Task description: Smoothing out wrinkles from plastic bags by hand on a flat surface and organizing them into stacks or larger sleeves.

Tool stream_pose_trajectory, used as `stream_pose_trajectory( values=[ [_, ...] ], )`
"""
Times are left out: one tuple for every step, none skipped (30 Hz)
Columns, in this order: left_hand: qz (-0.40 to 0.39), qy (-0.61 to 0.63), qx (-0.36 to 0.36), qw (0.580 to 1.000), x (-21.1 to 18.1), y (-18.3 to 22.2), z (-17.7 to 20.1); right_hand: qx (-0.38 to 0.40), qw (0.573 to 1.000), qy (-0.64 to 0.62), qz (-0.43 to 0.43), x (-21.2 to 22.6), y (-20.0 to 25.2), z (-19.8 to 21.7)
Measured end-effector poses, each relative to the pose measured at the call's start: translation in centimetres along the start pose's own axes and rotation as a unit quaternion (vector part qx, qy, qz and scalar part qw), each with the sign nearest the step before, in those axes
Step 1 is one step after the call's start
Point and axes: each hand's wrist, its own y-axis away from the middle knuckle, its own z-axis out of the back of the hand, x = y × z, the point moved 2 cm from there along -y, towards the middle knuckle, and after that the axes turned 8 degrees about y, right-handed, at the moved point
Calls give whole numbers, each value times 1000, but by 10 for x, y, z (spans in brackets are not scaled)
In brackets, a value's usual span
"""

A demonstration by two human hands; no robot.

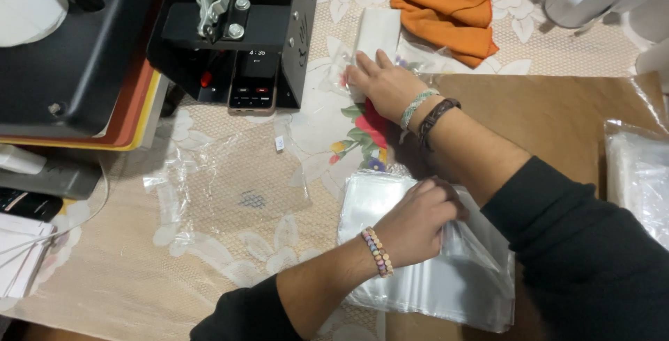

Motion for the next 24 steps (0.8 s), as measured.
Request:
stream_pose_trajectory(
  values=[
    [-2,-1,-2,1000,-1,-1,1,6,1000,-19,-6,-5,-1,1],
    [-7,4,5,1000,-9,-6,7,9,1000,-19,-15,-11,15,26],
    [18,14,10,1000,-15,-10,13,-18,998,-67,7,-15,32,52],
    [43,24,15,999,-22,-15,19,-46,992,-114,28,-20,49,78],
    [38,30,21,999,-26,-15,22,-43,993,-112,20,-24,79,92],
    [50,34,21,998,-29,-17,24,-63,986,-154,-10,-30,109,109],
    [61,38,21,997,-32,-19,27,-85,976,-196,-40,-36,140,125],
    [56,45,29,997,-33,-19,25,-81,976,-194,-51,-32,176,131],
    [54,16,32,998,-33,-18,24,-67,976,-181,-103,-29,213,136],
    [51,-15,33,998,-33,-19,22,-56,973,-166,-154,-26,249,142],
    [43,-10,39,998,-34,-18,21,-54,972,-161,-164,-9,284,127],
    [42,-43,43,997,-35,-19,20,-58,974,-121,-182,6,317,113],
    [41,-75,45,995,-36,-21,18,-62,975,-80,-199,21,350,99],
    [36,-70,54,995,-35,-21,16,-59,973,-80,-210,35,376,86],
    [36,-107,63,992,-34,-20,13,-25,980,-9,-198,50,400,72],
    [38,-147,69,986,-34,-19,13,8,982,59,-181,66,421,59],
    [35,-144,76,986,-35,-21,12,10,980,57,-188,63,437,57],
    [46,-157,94,982,-36,-21,12,17,978,73,-193,59,450,54],
    [57,-170,111,978,-37,-20,13,23,976,89,-198,56,462,52],
    [59,-173,113,977,-39,-21,21,21,976,85,-198,56,464,50],
    [93,-195,127,968,-40,-21,30,31,976,101,-192,58,464,49],
    [127,-216,138,958,-40,-24,40,41,975,120,-185,56,462,48],
    [128,-219,137,957,-38,-24,46,38,975,119,-183,58,462,49],
    [161,-226,120,953,-37,-22,54,69,966,157,-192,59,461,48]
  ],
)
